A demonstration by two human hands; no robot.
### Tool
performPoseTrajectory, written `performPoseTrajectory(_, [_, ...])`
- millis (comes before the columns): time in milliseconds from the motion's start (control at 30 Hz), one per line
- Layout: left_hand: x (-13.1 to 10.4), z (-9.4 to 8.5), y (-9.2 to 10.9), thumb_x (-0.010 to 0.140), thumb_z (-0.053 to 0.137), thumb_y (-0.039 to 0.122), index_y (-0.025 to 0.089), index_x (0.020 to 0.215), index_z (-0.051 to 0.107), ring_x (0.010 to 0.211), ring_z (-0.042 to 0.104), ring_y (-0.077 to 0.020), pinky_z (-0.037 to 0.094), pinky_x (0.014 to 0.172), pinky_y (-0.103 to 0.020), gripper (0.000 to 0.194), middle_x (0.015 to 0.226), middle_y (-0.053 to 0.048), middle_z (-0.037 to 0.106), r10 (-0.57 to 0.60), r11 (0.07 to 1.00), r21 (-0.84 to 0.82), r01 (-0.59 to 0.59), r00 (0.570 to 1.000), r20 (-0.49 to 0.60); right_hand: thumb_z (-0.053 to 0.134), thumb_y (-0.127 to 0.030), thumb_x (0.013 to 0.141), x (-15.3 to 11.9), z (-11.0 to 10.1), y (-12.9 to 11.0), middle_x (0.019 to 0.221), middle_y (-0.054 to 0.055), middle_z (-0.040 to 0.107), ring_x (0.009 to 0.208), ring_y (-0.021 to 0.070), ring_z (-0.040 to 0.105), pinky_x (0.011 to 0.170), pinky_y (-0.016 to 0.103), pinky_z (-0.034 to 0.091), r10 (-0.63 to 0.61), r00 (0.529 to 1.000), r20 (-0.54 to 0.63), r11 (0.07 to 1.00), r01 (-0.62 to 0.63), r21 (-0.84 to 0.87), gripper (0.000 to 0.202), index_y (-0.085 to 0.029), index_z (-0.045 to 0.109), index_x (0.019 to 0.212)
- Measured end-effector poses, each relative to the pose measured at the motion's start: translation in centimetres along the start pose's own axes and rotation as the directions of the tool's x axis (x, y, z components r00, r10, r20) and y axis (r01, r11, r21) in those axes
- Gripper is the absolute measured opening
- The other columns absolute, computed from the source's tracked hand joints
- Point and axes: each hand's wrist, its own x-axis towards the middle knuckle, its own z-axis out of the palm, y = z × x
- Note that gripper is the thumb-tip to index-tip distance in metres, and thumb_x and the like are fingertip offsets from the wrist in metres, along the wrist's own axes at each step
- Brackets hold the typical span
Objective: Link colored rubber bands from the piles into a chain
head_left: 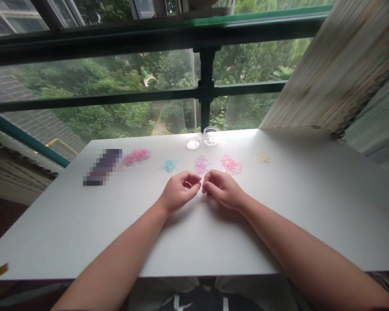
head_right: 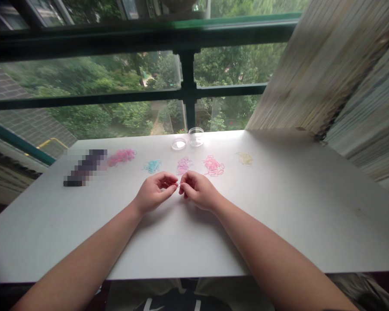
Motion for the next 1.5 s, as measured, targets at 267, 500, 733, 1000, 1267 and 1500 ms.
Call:
performPoseTrajectory(267, [-0.02, -0.12, 0.00, 0.078, 0.060, 0.027, 0.013, 0.085, 0.066, 0.075, 0.062, -0.0160, 0.049, 0.070, -0.026, 0.017, 0.082, -0.007, 0.068, -0.008, 0.996, -0.087, 0.014, 0.997, 0.076, 0.050, -0.011, 0.077, -0.20, -0.15, -0.20, 0.068, 0.000, 0.059, 0.056, 0.0096, 0.054, 0.052, 0.021, 0.041, -0.085, 0.996, 0.000, 0.987, 0.085, -0.137, 0.007, -0.017, 0.048, 0.076])
performPoseTrajectory(500, [0.08, -0.21, 0.27, 0.078, 0.059, 0.027, 0.014, 0.086, 0.070, 0.081, 0.064, -0.0179, 0.049, 0.075, -0.026, 0.018, 0.084, -0.007, 0.071, -0.036, 0.991, -0.122, 0.050, 0.993, 0.115, 0.049, -0.012, 0.077, -0.25, -0.30, -0.26, 0.068, -0.001, 0.059, 0.059, 0.0103, 0.053, 0.053, 0.022, 0.040, -0.130, 0.991, -0.018, 0.972, 0.124, -0.198, 0.007, -0.018, 0.048, 0.075])
performPoseTrajectory(733, [0.09, -0.41, 0.68, 0.079, 0.058, 0.029, 0.015, 0.087, 0.072, 0.083, 0.064, -0.0188, 0.049, 0.078, -0.028, 0.021, 0.087, -0.007, 0.072, -0.068, 0.995, -0.058, 0.077, 0.986, 0.149, 0.051, -0.014, 0.075, -0.19, -0.41, -0.25, 0.066, -0.001, 0.059, 0.057, 0.0104, 0.051, 0.053, 0.022, 0.039, -0.116, 0.993, -0.037, 0.959, 0.102, -0.266, 0.004, -0.018, 0.049, 0.075])
performPoseTrajectory(1000, [0.17, -0.59, 0.65, 0.078, 0.058, 0.028, 0.014, 0.087, 0.072, 0.078, 0.064, -0.0170, 0.048, 0.073, -0.026, 0.021, 0.082, -0.007, 0.071, -0.088, 0.992, -0.076, 0.103, 0.979, 0.183, 0.050, -0.014, 0.075, -0.24, -0.50, -0.19, 0.066, -0.001, 0.059, 0.057, 0.0101, 0.050, 0.053, 0.022, 0.038, -0.143, 0.989, -0.026, 0.938, 0.127, -0.323, 0.004, -0.018, 0.050, 0.075])
performPoseTrajectory(1267, [0.21, -0.62, 0.59, 0.079, 0.058, 0.029, 0.013, 0.084, 0.069, 0.073, 0.061, -0.0153, 0.047, 0.071, -0.026, 0.020, 0.076, -0.006, 0.068, -0.097, 0.986, -0.114, 0.124, 0.971, 0.221, 0.049, -0.012, 0.073, -0.33, -0.31, -0.41, 0.065, -0.001, 0.057, 0.055, 0.0091, 0.046, 0.051, 0.021, 0.036, -0.137, 0.991, -0.006, 0.928, 0.126, -0.350, 0.006, -0.018, 0.048, 0.074])
performPoseTrajectory(1500, [0.26, -0.71, 0.65, 0.077, 0.060, 0.031, 0.013, 0.083, 0.068, 0.073, 0.060, -0.0149, 0.047, 0.068, -0.025, 0.021, 0.076, -0.006, 0.067, -0.149, 0.970, -0.156, 0.189, 0.960, 0.237, 0.050, -0.012, 0.072, -0.34, -0.33, -0.45, 0.063, -0.002, 0.055, 0.054, 0.0093, 0.046, 0.048, 0.021, 0.034, -0.163, 0.987, -0.006, 0.917, 0.149, -0.371, 0.007, -0.018, 0.048, 0.074])
